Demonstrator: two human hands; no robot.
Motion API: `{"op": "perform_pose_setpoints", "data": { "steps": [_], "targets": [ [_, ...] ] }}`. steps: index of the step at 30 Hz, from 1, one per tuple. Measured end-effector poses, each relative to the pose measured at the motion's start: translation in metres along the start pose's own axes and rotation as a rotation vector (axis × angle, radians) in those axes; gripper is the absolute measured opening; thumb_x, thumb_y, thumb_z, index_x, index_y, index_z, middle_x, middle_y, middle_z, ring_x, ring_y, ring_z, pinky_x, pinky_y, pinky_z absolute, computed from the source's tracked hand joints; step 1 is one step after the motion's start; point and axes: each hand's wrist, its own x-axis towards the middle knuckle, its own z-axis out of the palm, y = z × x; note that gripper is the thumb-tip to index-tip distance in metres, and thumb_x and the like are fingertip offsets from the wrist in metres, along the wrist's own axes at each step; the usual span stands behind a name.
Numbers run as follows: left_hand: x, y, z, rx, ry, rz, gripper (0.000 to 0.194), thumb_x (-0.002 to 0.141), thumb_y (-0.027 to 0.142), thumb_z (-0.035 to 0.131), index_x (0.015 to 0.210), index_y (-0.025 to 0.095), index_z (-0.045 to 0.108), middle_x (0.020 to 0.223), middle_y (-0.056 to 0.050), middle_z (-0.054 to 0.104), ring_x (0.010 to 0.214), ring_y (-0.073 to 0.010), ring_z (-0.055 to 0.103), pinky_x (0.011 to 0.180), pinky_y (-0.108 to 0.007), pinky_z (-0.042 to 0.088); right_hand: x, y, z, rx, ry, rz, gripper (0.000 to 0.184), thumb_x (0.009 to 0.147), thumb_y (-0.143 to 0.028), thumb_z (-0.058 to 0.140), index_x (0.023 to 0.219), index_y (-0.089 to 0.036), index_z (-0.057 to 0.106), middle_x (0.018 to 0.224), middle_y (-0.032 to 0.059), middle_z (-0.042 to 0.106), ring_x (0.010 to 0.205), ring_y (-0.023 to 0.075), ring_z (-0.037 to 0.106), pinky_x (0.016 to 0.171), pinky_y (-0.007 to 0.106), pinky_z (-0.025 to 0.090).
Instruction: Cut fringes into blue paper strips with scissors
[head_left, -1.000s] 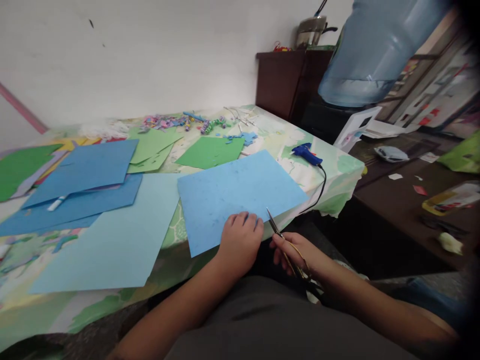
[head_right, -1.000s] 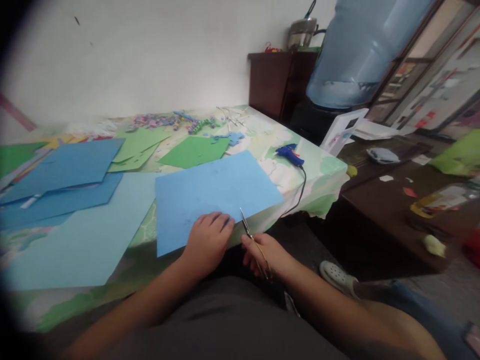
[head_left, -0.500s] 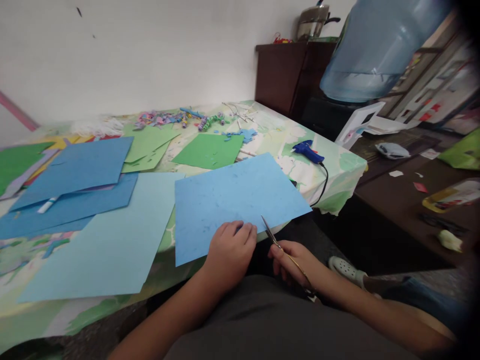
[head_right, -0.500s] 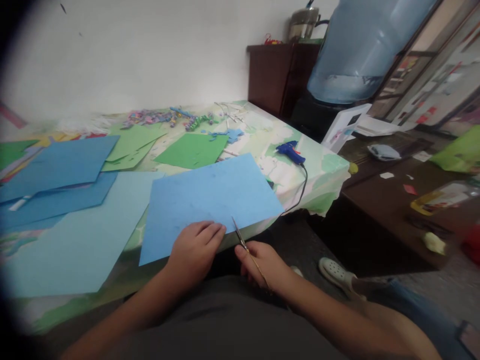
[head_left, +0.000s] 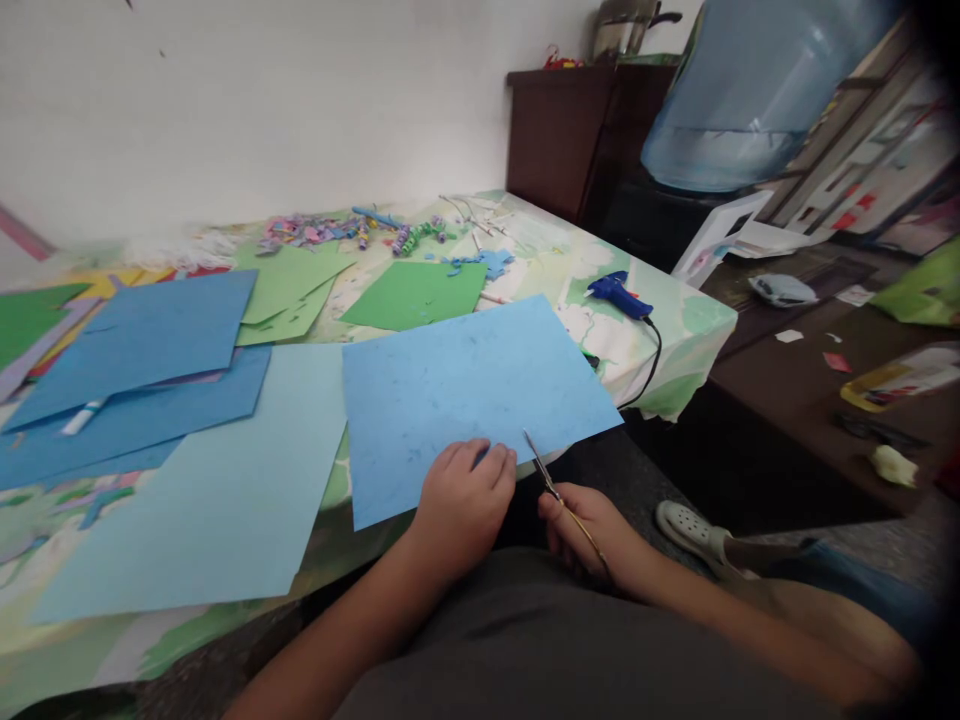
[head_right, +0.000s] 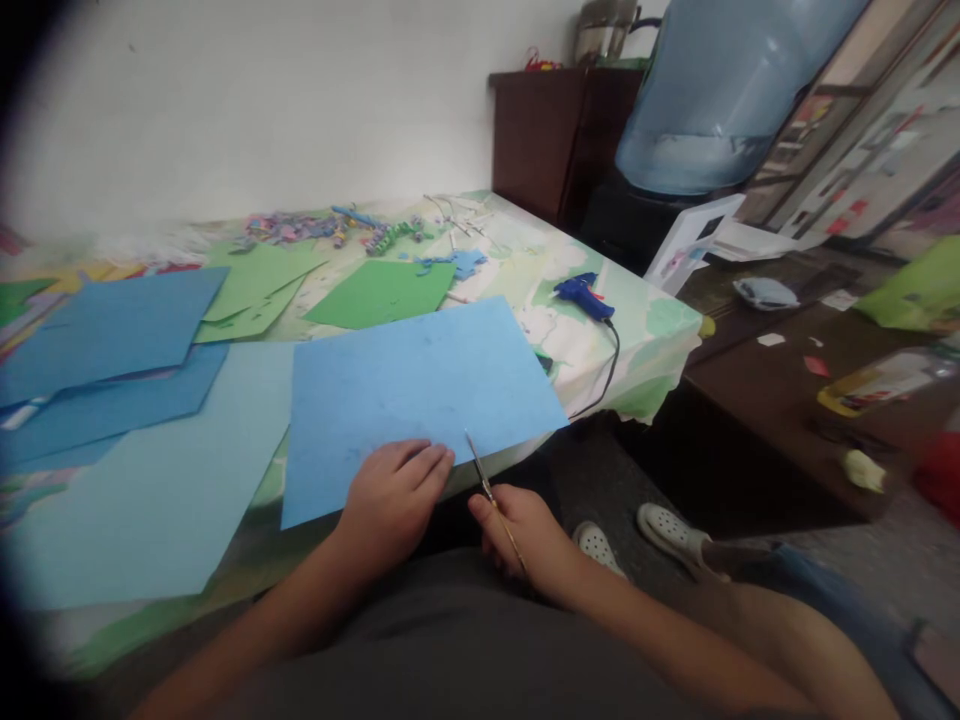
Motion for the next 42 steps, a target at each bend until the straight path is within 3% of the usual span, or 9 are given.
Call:
{"op": "perform_pose_setpoints", "data": {
  "steps": [13,18,21,24,27,30,34,37,42],
  "targets": [
    [0.0,-0.016,-0.009,-0.005,-0.039,-0.083,0.025,0.078,0.012,0.042,0.091,0.015,0.063,0.09,-0.008,0.066,0.089,-0.0227,0.056,0.075,-0.038,0.043,-0.007,0.016,-0.007,0.161,-0.025,-0.056,0.049,0.065,-0.065,0.05,0.071,-0.017,0.051,0.05,-0.0032,0.044,0.042,0.0071,0.037,0.039,0.021,0.028],
    [-0.012,-0.052,-0.022,0.08,0.043,-0.264,0.024,0.076,0.007,0.043,0.081,0.016,0.064,0.106,-0.009,0.06,0.114,-0.0281,0.042,0.093,-0.048,0.031,-0.013,0.025,-0.027,0.336,0.065,-0.127,0.058,0.064,-0.076,0.034,0.083,-0.021,0.042,0.065,0.0014,0.051,0.054,0.0129,0.047,0.052,0.028,0.04],
    [-0.029,-0.051,-0.032,0.07,0.221,-0.48,0.023,0.075,0.007,0.044,0.086,0.015,0.062,0.106,-0.013,0.057,0.113,-0.0262,0.042,0.092,-0.046,0.033,-0.01,0.024,-0.03,0.409,0.078,-0.095,0.057,0.062,-0.076,0.038,0.08,-0.022,0.042,0.071,0.0054,0.056,0.059,0.0157,0.053,0.058,0.033,0.044],
    [-0.04,-0.019,-0.033,-0.283,0.329,-0.916,0.013,0.075,0.017,0.046,0.079,0.016,0.059,0.081,-0.007,0.058,0.085,-0.0192,0.054,0.079,-0.039,0.043,-0.004,0.021,-0.026,0.363,0.045,-0.062,0.058,0.057,-0.072,0.049,0.083,-0.021,0.046,0.079,0.0097,0.06,0.068,0.0207,0.057,0.064,0.038,0.046],
    [-0.033,0.016,-0.02,-1.21,-0.174,-1.341,0.019,0.075,0.032,0.047,0.078,0.014,0.054,0.067,-0.003,0.055,0.057,-0.0131,0.052,0.051,-0.028,0.044,0.005,0.018,-0.023,0.279,-0.011,-0.086,0.057,0.059,-0.069,0.052,0.086,-0.019,0.047,0.083,0.0115,0.06,0.075,0.0226,0.058,0.068,0.039,0.046],
    [-0.012,0.025,-0.006,-1.723,-0.214,-1.583,0.037,0.074,0.048,0.046,0.082,0.013,0.05,0.073,-0.004,0.055,0.055,-0.0103,0.052,0.048,-0.023,0.042,0.016,0.012,-0.022,0.196,-0.077,-0.128,0.057,0.058,-0.069,0.052,0.084,-0.018,0.047,0.082,0.0103,0.059,0.074,0.0224,0.058,0.063,0.036,0.047],
    [0.013,0.013,0.005,-2.054,-0.353,-1.563,0.056,0.076,0.059,0.03,0.073,0.008,0.053,0.06,-0.004,0.053,0.048,-0.0095,0.05,0.046,-0.022,0.039,0.025,-0.003,-0.025,-0.048,-0.117,-0.334,0.04,0.071,-0.054,0.05,0.089,-0.018,0.051,0.083,0.0071,0.058,0.076,0.0201,0.055,0.066,0.031,0.044],
    [0.015,0.009,0.011,-1.984,-0.23,-1.546,0.037,0.075,0.047,0.044,0.065,0.011,0.048,0.051,0.002,0.046,0.04,-0.0058,0.042,0.042,-0.019,0.032,0.024,-0.011,-0.024,-0.167,-0.223,-0.446,0.03,0.076,-0.044,0.049,0.091,-0.018,0.052,0.085,0.006,0.057,0.077,0.0184,0.052,0.069,0.029,0.041],
    [-0.004,0.005,0.007,-1.898,-0.088,-1.481,0.026,0.071,0.033,0.053,0.06,0.015,0.038,0.046,0.008,0.036,0.037,-0.0024,0.032,0.04,-0.017,0.024,0.017,-0.002,-0.018,-0.184,-0.348,-0.33,0.034,0.078,-0.046,0.046,0.094,-0.016,0.051,0.072,0.0028,0.054,0.064,0.0145,0.047,0.059,0.026,0.039]
  ]
}}
